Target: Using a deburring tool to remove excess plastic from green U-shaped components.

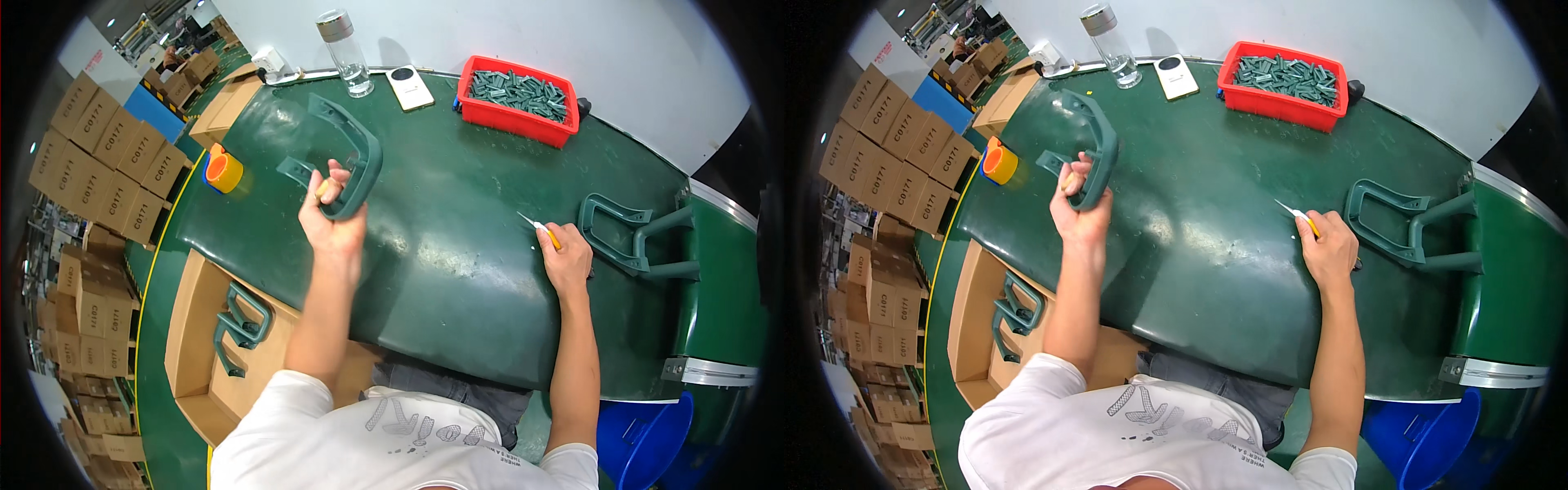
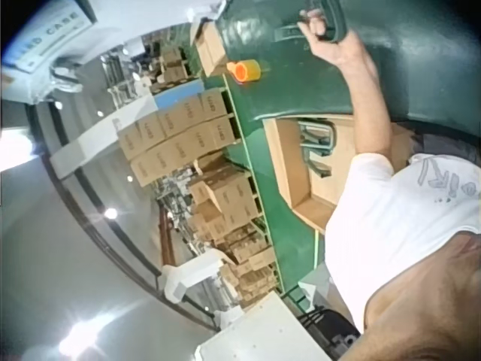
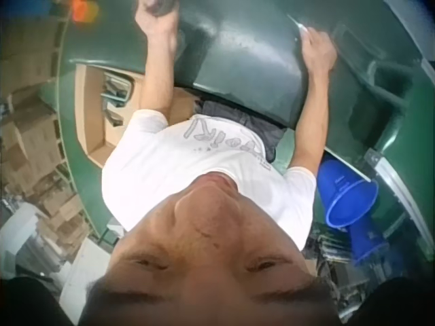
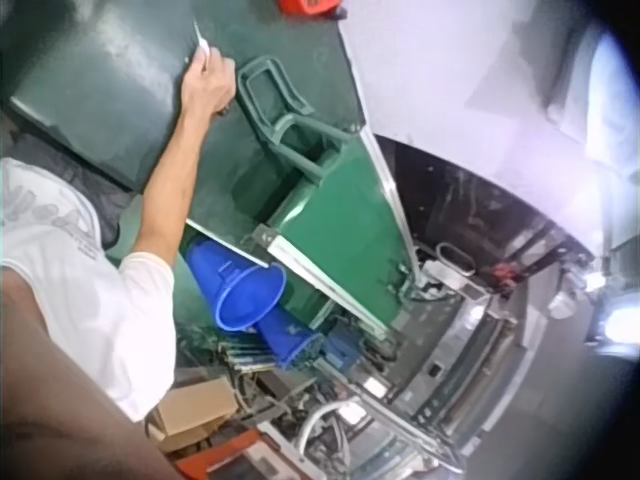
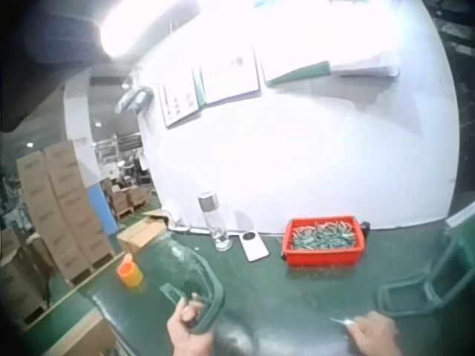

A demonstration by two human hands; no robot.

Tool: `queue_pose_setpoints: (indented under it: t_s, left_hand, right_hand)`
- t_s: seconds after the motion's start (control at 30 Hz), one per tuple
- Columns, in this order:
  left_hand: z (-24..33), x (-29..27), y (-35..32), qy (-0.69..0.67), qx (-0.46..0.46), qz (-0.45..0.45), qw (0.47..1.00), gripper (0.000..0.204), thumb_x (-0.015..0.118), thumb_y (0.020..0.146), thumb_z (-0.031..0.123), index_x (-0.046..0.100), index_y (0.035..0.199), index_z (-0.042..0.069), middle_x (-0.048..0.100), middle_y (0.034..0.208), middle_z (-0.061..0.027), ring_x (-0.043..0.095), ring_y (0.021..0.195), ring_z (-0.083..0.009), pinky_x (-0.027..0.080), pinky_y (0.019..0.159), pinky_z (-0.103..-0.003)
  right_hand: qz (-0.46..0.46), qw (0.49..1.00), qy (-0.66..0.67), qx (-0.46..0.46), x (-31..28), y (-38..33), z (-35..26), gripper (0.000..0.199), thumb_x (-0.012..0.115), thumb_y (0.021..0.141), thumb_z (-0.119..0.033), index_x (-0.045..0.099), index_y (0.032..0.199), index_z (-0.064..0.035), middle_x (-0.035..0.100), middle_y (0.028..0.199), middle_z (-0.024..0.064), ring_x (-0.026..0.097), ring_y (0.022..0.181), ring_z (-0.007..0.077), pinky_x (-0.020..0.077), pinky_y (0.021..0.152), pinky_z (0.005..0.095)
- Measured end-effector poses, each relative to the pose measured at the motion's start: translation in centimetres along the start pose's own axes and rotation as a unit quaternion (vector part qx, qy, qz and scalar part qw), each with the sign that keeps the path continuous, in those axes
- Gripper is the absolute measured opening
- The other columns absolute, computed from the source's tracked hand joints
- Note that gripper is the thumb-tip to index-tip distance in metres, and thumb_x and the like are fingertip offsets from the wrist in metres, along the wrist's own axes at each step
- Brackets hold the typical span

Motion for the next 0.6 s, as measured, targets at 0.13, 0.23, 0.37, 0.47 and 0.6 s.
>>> queue_pose_setpoints:
  t_s: [0.13,0.23,0.37,0.47,0.6]
  left_hand:
    - [-3.1,-0.1,-1.6,-0.115,-0.041,-0.029,0.992,0.031,0.045,0.097,0.02,0.048,0.108,-0.008,0.043,0.054,-0.0006,0.058,0.071,-0.0167,0.051,0.081,-0.03]
    - [-4.5,-0.1,-2.0,-0.122,-0.016,0.019,0.992,0.031,0.043,0.097,0.019,0.047,0.109,-0.009,0.045,0.055,-0.0012,0.06,0.071,-0.0167,0.052,0.08,-0.031]
    - [-5.2,0.0,-2.5,-0.134,-0.028,-0.002,0.991,0.027,0.041,0.096,0.015,0.048,0.108,-0.008,0.048,0.056,-0.0027,0.061,0.07,-0.0171,0.054,0.076,-0.03]
    - [-5.3,0.2,-2.5,-0.109,0.024,0.025,0.993,0.023,0.042,0.094,0.012,0.05,0.106,-0.005,0.05,0.062,-0.0057,0.061,0.067,-0.0169,0.054,0.072,-0.029]
    - [-5.5,0.4,-2.7,-0.11,0.031,0.051,0.992,0.018,0.044,0.09,0.007,0.054,0.1,-0.005,0.054,0.08,-0.014,0.059,0.061,-0.0154,0.054,0.063,-0.026]
  right_hand:
    - [-0.013,1.0,0.009,0.007,-0.2,-0.1,0.0,0.021,0.068,0.08,-0.024,0.069,0.088,-0.005,0.056,0.07,0.0078,0.055,0.061,0.0259,0.0415,0.056,0.036]
    - [-0.017,1.0,0.012,0.009,-0.2,0.0,-0.1,0.021,0.069,0.08,-0.024,0.069,0.088,-0.0051,0.056,0.069,0.0078,0.055,0.061,0.0258,0.0413,0.055,0.0358]
    - [-0.012,1.0,0.012,0.001,-0.3,0.0,-0.1,0.02,0.069,0.08,-0.024,0.069,0.087,-0.0048,0.055,0.068,0.0078,0.054,0.06,0.0259,0.0411,0.055,0.0356]
    - [-0.011,1.0,0.008,0.0,-0.2,0.0,-0.1,0.021,0.068,0.08,-0.024,0.069,0.087,-0.0046,0.055,0.068,0.0078,0.054,0.06,0.0262,0.0411,0.055,0.0357]
    - [0.003,1.0,-0.01,-0.026,-0.1,0.0,0.1,0.02,0.07,0.079,-0.022,0.068,0.086,-0.004,0.054,0.067,0.0078,0.054,0.059,0.0253,0.0415,0.055,0.0353]
Point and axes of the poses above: each hand's wrist, its own y-axis towards the middle knuckle, its own x-axis out of the palm, z = x × y, the point moved 1 cm from there along y, towards the middle knuckle
